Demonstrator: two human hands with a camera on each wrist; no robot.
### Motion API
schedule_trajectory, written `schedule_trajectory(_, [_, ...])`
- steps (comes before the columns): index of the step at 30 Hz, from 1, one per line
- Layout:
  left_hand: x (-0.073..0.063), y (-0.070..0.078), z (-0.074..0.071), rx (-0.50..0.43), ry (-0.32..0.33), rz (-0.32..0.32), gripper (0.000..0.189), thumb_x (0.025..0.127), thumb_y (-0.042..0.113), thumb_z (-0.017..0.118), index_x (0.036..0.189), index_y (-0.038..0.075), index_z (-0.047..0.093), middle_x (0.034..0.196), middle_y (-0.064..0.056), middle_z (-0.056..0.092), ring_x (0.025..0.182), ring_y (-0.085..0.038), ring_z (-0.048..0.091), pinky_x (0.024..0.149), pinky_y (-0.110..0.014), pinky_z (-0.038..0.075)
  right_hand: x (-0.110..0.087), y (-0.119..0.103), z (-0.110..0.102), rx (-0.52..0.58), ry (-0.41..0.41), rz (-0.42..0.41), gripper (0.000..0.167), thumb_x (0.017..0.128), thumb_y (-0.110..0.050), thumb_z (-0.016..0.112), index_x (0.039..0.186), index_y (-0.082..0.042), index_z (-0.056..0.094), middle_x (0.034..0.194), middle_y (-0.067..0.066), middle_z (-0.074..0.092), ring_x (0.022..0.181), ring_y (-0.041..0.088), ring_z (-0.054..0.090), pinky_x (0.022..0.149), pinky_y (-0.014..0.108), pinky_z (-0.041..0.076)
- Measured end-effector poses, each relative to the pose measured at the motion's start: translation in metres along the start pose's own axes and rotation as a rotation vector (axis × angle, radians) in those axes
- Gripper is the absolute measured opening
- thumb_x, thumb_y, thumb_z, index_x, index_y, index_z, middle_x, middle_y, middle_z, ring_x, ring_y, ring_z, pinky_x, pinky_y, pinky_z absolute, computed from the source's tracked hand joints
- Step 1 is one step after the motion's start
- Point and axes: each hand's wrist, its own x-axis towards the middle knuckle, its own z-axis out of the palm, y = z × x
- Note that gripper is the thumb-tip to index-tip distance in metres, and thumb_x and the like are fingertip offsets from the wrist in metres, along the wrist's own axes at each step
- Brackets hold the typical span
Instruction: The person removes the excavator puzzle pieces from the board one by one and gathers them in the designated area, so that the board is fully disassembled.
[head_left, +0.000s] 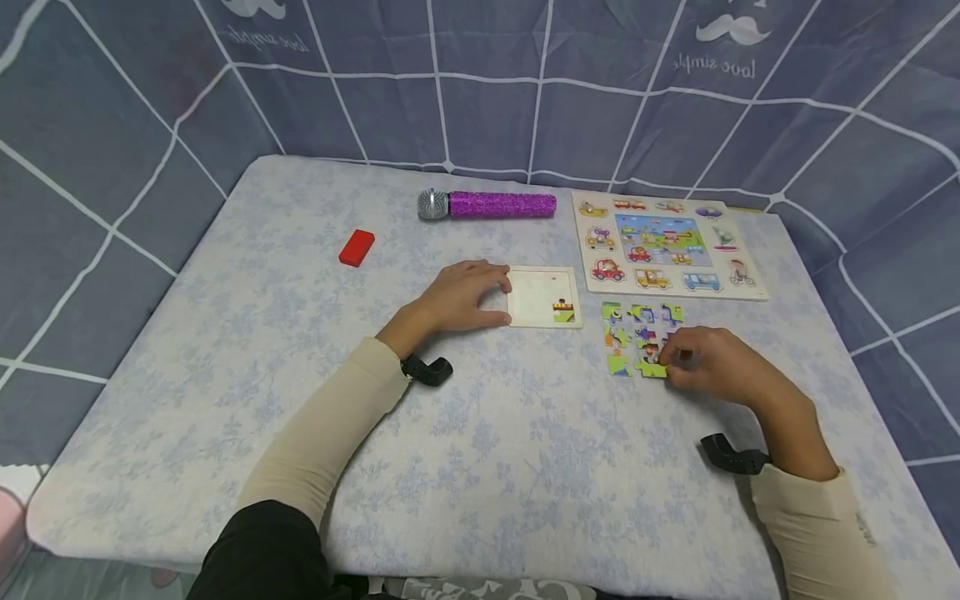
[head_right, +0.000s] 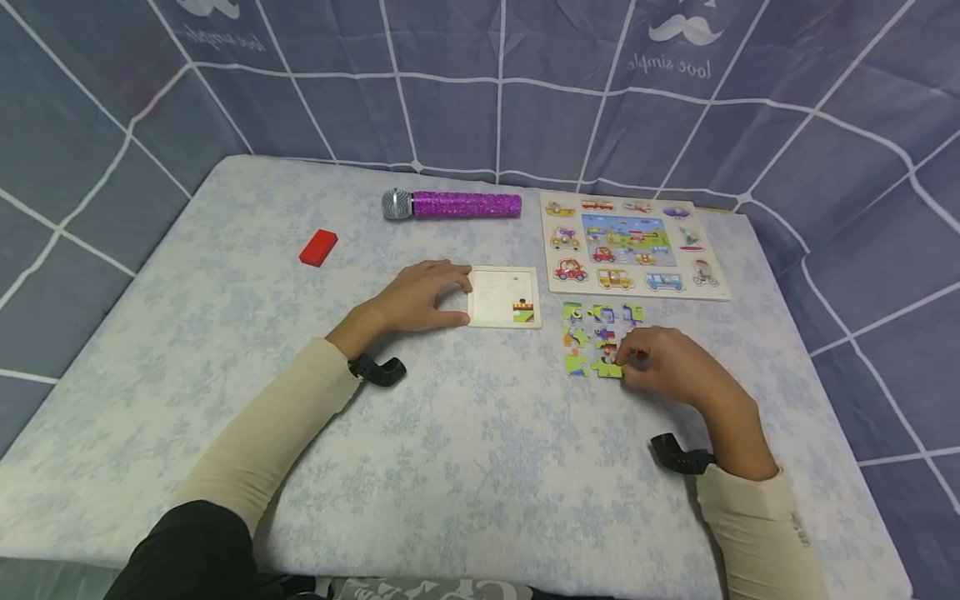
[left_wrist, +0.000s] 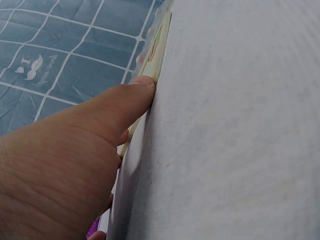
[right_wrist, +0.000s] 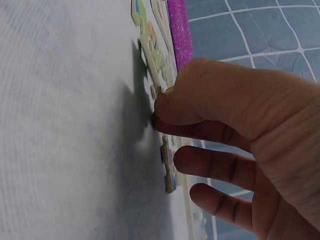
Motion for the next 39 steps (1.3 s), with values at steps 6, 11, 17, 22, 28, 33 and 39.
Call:
schedule_trajectory(6, [0.0005,-0.0010,0.0011,0.011,0.007,0.002,0.045,0.094,0.051,0.068,0.128,0.023,0.058,0.161,-0.002,0.037,0.148,-0.031,0.027,0.117,-0.056,0.022,0.0008,0.0010,0.0030,-0.028,-0.010,0.000,0.027,0.077,0.004,0.081,0.086,-0.019,0.072,0.091,-0.012,0.065,0.081,0.009,0.059,0.070,0.037,0.052])
schedule_trajectory(11, [-0.0003,-0.0009,0.0007,-0.001,0.010,0.000,0.045,0.094,0.051,0.068,0.128,0.022,0.058,0.161,-0.002,0.037,0.148,-0.032,0.027,0.117,-0.058,0.022,0.0028,-0.0002,0.0032,-0.037,-0.035,0.017,0.024,0.078,0.003,0.080,0.086,-0.018,0.071,0.090,-0.011,0.064,0.082,0.009,0.059,0.073,0.039,0.052])
schedule_trajectory(17, [-0.0009,-0.0012,0.0012,-0.009,0.018,0.005,0.046,0.094,0.051,0.068,0.128,0.022,0.058,0.160,-0.002,0.037,0.148,-0.032,0.027,0.117,-0.058,0.021,0.0014,0.0008,0.0011,-0.051,-0.034,0.061,0.020,0.078,-0.001,0.080,0.088,-0.015,0.071,0.088,-0.009,0.064,0.083,0.012,0.058,0.074,0.041,0.052])
schedule_trajectory(22, [0.0000,-0.0019,0.0019,-0.003,0.017,0.008,0.046,0.094,0.052,0.068,0.127,0.022,0.058,0.160,-0.002,0.037,0.148,-0.032,0.027,0.116,-0.059,0.022,-0.0010,0.0033,0.0024,-0.035,-0.030,0.058,0.019,0.079,0.000,0.080,0.089,-0.015,0.074,0.089,-0.009,0.064,0.079,0.013,0.057,0.071,0.038,0.051])
schedule_trajectory(28, [-0.0024,-0.0022,0.0013,-0.004,0.018,0.006,0.046,0.093,0.051,0.068,0.127,0.022,0.058,0.160,-0.002,0.038,0.148,-0.033,0.028,0.117,-0.058,0.022,0.0002,0.0042,0.0048,-0.023,-0.023,0.041,0.023,0.078,0.002,0.082,0.088,-0.017,0.074,0.088,-0.010,0.063,0.077,0.010,0.056,0.069,0.035,0.051])
schedule_trajectory(33, [-0.0038,-0.0034,0.0017,0.002,0.018,-0.004,0.045,0.093,0.051,0.069,0.127,0.022,0.058,0.160,-0.001,0.038,0.148,-0.032,0.028,0.117,-0.057,0.022,0.0016,0.0019,0.0028,0.004,-0.039,0.040,0.019,0.081,-0.001,0.082,0.091,-0.015,0.074,0.090,-0.009,0.063,0.079,0.012,0.056,0.070,0.035,0.050])
schedule_trajectory(39, [-0.0020,-0.0010,0.0005,-0.005,0.018,0.002,0.045,0.094,0.051,0.068,0.127,0.023,0.058,0.160,-0.002,0.038,0.148,-0.032,0.028,0.116,-0.058,0.022,-0.0013,0.0000,-0.0045,0.042,-0.015,0.022,0.018,0.085,0.000,0.076,0.099,-0.011,0.071,0.095,-0.008,0.065,0.086,0.010,0.061,0.073,0.037,0.054])
